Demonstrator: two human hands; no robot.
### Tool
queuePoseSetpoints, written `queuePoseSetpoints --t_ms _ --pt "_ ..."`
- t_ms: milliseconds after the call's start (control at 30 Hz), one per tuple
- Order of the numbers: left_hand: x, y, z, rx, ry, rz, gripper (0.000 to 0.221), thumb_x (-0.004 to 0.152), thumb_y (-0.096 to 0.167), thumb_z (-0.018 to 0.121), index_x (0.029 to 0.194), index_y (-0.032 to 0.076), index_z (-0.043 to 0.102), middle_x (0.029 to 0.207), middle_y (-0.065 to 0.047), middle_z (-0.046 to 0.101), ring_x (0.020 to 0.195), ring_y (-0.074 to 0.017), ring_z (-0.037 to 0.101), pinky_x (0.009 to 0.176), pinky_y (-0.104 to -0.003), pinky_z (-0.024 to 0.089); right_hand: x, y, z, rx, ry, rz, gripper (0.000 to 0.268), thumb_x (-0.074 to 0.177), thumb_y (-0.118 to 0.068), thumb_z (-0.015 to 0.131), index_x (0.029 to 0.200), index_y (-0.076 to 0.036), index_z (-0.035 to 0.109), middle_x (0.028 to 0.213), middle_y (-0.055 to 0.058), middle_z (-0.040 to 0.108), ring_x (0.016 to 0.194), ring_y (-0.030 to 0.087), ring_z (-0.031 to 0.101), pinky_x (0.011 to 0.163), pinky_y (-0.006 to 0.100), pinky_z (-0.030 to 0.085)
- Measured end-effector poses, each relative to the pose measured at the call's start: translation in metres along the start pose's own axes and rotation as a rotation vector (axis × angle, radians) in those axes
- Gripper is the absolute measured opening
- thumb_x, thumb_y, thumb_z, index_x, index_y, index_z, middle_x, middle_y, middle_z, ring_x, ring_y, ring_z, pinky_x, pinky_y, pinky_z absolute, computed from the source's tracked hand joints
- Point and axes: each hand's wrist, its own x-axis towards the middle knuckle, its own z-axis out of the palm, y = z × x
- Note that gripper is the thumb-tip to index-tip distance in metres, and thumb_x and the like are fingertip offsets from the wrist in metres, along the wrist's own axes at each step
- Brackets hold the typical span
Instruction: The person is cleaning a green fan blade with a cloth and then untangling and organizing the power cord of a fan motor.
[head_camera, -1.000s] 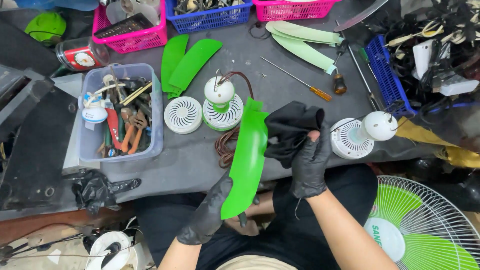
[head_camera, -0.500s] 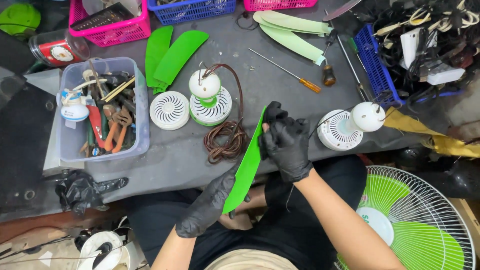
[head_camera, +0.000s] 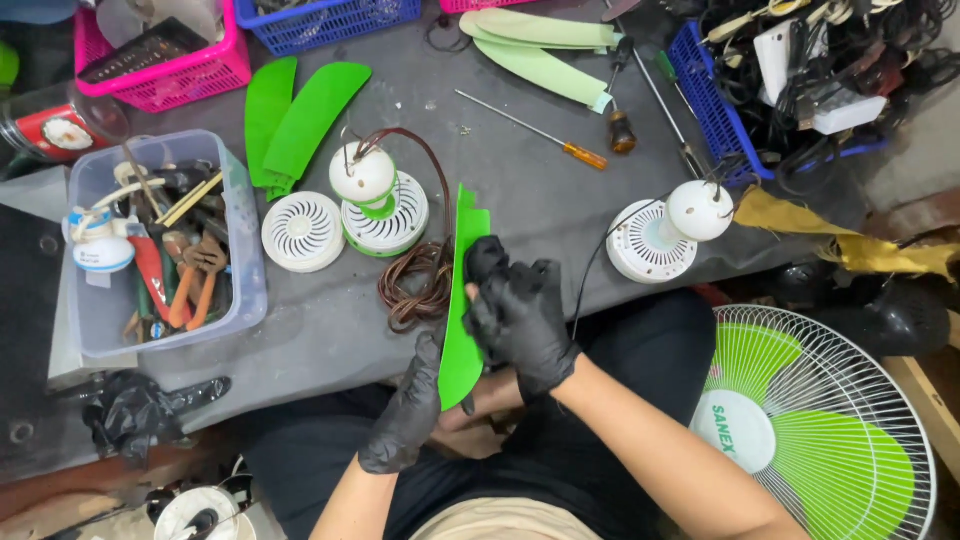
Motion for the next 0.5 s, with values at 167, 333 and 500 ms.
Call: queuePoseSetpoints --t_ms 167,333,500 --pt "0.006 -0.01 -0.001 -0.075 0.12 -0.054 0.069 0.092 0.052 0.03 0.141 0.01 0.054 0.129 -0.012 0.066 0.119 -0.019 0.06 0.102 -0.028 0.043 -0.013 -0.076 -0.03 0.294 -0.266 -0.063 0.04 0.101 -0.04 0.039 0.111 -0.007 0.058 0.094 0.015 0.063 0.097 0.036 0.06 0.106 0.058 0.033" --pt "0.038 -0.049 -0.018 -0.213 0.091 -0.057 0.067 0.094 0.05 0.031 0.138 0.006 0.055 0.127 -0.016 0.066 0.114 -0.0231 0.061 0.1 -0.03 0.045 -0.007 -0.025 -0.01 0.144 -0.294 -0.049 0.042 0.083 -0.046 0.052 0.107 -0.012 0.054 0.089 0.002 0.051 0.092 0.021 0.052 0.085 0.049 0.029" --pt "0.088 -0.099 -0.047 -0.581 -0.323 0.123 0.053 0.101 0.039 0.041 0.134 -0.001 0.05 0.113 -0.031 0.066 0.072 -0.0411 0.07 0.054 -0.043 0.062 0.028 -0.038 -0.05 0.288 -0.257 0.034 0.028 0.093 -0.038 0.059 0.102 -0.011 0.057 0.081 0.007 0.055 0.085 0.029 0.055 0.088 0.049 0.035"
